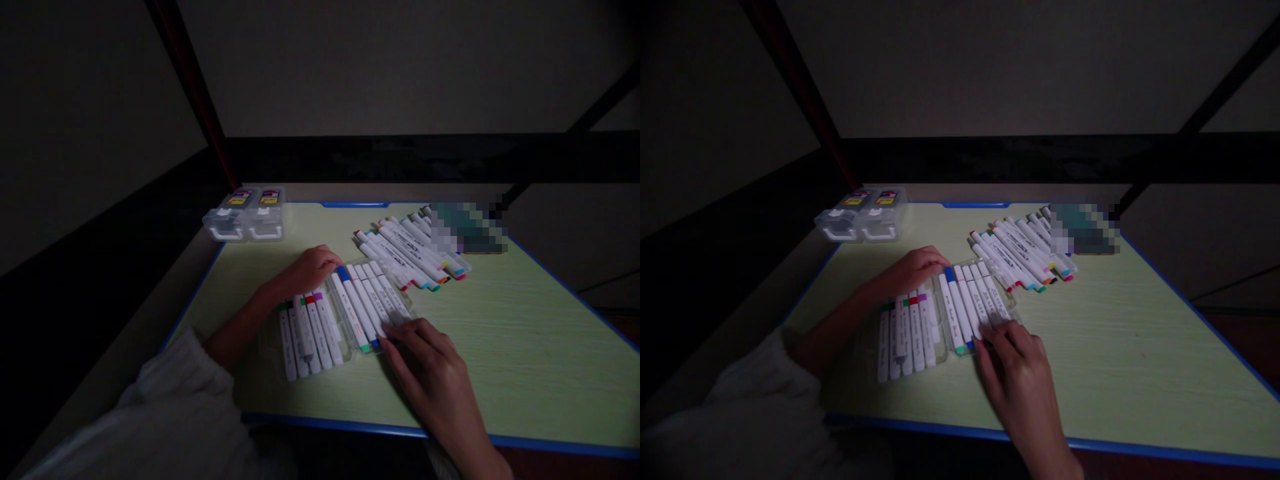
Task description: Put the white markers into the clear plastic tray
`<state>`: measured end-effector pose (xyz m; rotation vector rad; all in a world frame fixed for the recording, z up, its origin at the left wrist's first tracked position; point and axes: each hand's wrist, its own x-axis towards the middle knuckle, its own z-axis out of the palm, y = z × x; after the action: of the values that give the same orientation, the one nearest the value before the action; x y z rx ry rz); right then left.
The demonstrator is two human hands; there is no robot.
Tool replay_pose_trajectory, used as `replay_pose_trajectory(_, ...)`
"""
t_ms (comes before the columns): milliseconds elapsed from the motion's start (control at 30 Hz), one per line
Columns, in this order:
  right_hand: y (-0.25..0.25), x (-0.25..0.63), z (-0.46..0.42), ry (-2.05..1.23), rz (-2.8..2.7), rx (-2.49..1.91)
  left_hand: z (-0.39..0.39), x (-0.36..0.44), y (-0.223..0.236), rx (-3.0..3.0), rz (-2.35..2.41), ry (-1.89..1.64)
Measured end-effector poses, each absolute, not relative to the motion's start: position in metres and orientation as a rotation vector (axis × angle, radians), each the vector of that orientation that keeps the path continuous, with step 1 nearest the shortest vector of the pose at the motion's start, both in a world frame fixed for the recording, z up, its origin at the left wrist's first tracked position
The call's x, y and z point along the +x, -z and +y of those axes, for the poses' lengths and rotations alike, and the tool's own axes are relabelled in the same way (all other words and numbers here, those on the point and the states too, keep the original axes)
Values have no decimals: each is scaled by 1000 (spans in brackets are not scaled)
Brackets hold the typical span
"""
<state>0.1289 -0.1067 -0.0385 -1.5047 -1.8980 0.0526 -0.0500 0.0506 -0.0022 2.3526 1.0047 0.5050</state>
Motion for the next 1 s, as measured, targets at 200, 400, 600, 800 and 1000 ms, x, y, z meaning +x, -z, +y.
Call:
replay_pose_trajectory(200,37,128,-106,-48,-1911,-1506,51,-50,1,2318,1050,-503)
replay_pose_trajectory(400,39,129,-107,-46,-1898,-1514,49,-49,2,2310,1065,-505)
replay_pose_trajectory(600,39,129,-107,-42,-1894,-1514,50,-48,4,2300,1016,-510)
replay_pose_trajectory(800,39,129,-107,-54,-1897,-1492,53,-49,3,2289,996,-545)
replay_pose_trajectory(1000,38,129,-107,-97,-1904,-1497,50,-49,-5,2057,995,-576)
